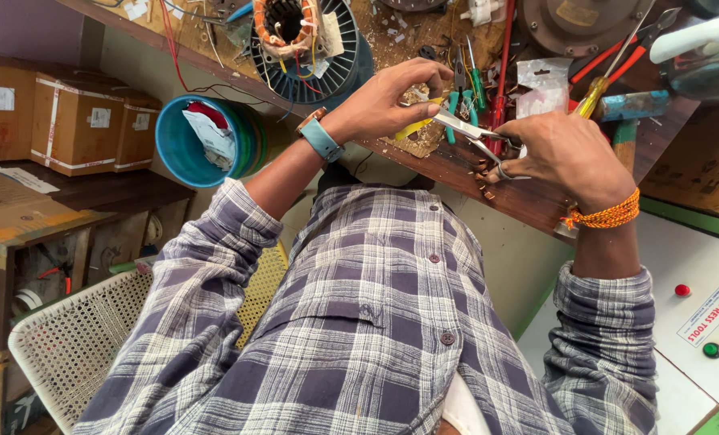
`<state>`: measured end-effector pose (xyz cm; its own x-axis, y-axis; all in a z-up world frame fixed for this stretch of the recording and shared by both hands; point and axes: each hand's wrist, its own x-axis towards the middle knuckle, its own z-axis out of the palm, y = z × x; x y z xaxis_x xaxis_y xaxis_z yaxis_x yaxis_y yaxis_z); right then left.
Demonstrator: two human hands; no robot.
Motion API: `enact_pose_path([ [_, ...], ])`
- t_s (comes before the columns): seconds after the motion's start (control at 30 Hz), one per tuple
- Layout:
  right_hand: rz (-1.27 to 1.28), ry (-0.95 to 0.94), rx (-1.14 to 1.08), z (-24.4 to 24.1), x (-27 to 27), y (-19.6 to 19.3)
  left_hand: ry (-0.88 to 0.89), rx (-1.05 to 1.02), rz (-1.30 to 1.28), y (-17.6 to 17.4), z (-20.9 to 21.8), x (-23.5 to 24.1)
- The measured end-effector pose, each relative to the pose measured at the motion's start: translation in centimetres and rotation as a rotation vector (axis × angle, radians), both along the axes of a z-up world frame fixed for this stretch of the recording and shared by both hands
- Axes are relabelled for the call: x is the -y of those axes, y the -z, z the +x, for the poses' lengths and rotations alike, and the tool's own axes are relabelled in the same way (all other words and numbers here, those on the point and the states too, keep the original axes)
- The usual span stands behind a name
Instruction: The person repairs an electrical motor stator by stripping wire insulation, inserting a plastic tube into a wire, and wrapping connections with yellow electrical tape. They use pliers, scissors, and tape to secure the wiring.
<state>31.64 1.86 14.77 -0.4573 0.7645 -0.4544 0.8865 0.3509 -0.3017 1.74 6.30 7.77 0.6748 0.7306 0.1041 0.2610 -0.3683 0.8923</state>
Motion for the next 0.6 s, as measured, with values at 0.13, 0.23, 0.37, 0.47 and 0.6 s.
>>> enact_pose_path([
  [0.13, -0.043, 0.000, 0.042, -0.2, -0.1, -0.2, 0.005, -0.012, -0.003, 0.1, 0.2, 0.1],
  [0.23, -0.060, 0.005, 0.041, -0.1, -0.2, -0.4, -0.005, -0.023, 0.004, 0.0, 0.4, 0.1],
  [0.37, -0.060, 0.014, -0.008, 0.1, -0.4, -0.4, -0.025, -0.021, 0.030, 0.2, 0.1, 0.1],
  [0.47, -0.070, 0.027, -0.049, 0.7, -0.6, 0.0, -0.019, 0.040, 0.018, 0.2, -0.2, -0.3],
  [0.6, -0.016, 0.000, 0.019, 2.0, -0.9, 1.3, -0.061, 0.123, -0.061, -0.3, -0.5, -0.2],
])
